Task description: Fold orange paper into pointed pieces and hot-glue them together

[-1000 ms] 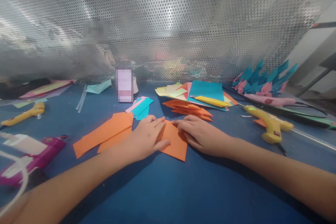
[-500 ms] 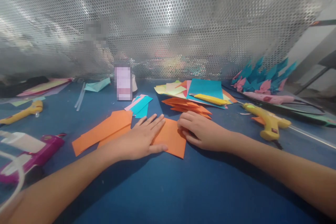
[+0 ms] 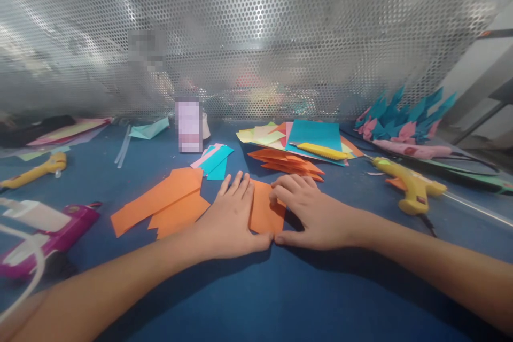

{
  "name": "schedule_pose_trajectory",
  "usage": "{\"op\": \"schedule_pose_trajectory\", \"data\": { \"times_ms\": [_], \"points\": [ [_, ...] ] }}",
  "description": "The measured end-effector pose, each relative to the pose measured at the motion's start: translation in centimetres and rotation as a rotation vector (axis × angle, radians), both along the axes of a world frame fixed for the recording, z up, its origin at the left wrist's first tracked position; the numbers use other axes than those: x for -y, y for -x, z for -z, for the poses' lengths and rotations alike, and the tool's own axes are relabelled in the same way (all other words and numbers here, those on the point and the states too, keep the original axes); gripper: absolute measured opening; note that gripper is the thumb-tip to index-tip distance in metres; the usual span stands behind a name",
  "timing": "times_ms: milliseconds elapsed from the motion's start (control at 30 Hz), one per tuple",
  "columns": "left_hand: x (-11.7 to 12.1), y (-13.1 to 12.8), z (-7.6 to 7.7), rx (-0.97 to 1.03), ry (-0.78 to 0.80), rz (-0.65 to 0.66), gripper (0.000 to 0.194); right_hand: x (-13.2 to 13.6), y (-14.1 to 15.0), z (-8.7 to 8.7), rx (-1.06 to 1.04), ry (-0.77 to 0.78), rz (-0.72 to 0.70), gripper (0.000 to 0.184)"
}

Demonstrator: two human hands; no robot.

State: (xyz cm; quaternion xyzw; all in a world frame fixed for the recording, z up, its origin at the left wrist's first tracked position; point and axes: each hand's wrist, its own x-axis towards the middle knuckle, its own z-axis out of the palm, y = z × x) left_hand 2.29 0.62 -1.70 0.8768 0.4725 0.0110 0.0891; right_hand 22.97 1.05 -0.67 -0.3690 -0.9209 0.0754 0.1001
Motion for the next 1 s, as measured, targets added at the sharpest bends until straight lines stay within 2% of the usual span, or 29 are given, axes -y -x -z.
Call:
{"op": "schedule_pose_trajectory", "data": {
  "times_ms": [233,300,400,667,767,867,1000],
  "points": [
    [-0.3,0.7,-0.6,-0.025,0.188,0.017,0.089,-0.1,0.3,0.2,-0.045,0.085,0.078,0.045],
    [-0.4,0.7,-0.7,-0.029,0.211,0.022,0.087,-0.1,0.5,0.3,-0.056,0.066,0.114,0.043],
    [-0.4,0.7,-0.9,-0.025,0.208,0.040,0.086,0.0,0.7,0.3,-0.036,0.045,0.124,0.045],
    [-0.8,1.5,-1.9,-0.027,0.238,0.063,0.089,0.0,0.3,-1.0,-0.010,0.146,0.102,0.044],
    [-0.6,1.1,-1.7,-0.030,0.256,0.020,0.091,-0.4,0.1,-0.7,-0.037,0.200,0.119,0.048],
    [-0.2,0.3,-1.2,0.001,0.199,-0.055,0.097,-0.8,-0.1,-0.2,-0.084,0.221,0.121,0.044],
    [0.2,-0.3,-0.9,0.010,0.143,-0.061,0.103,-1.1,-0.4,-0.3,-0.081,0.207,0.090,0.039]
  ]
}}
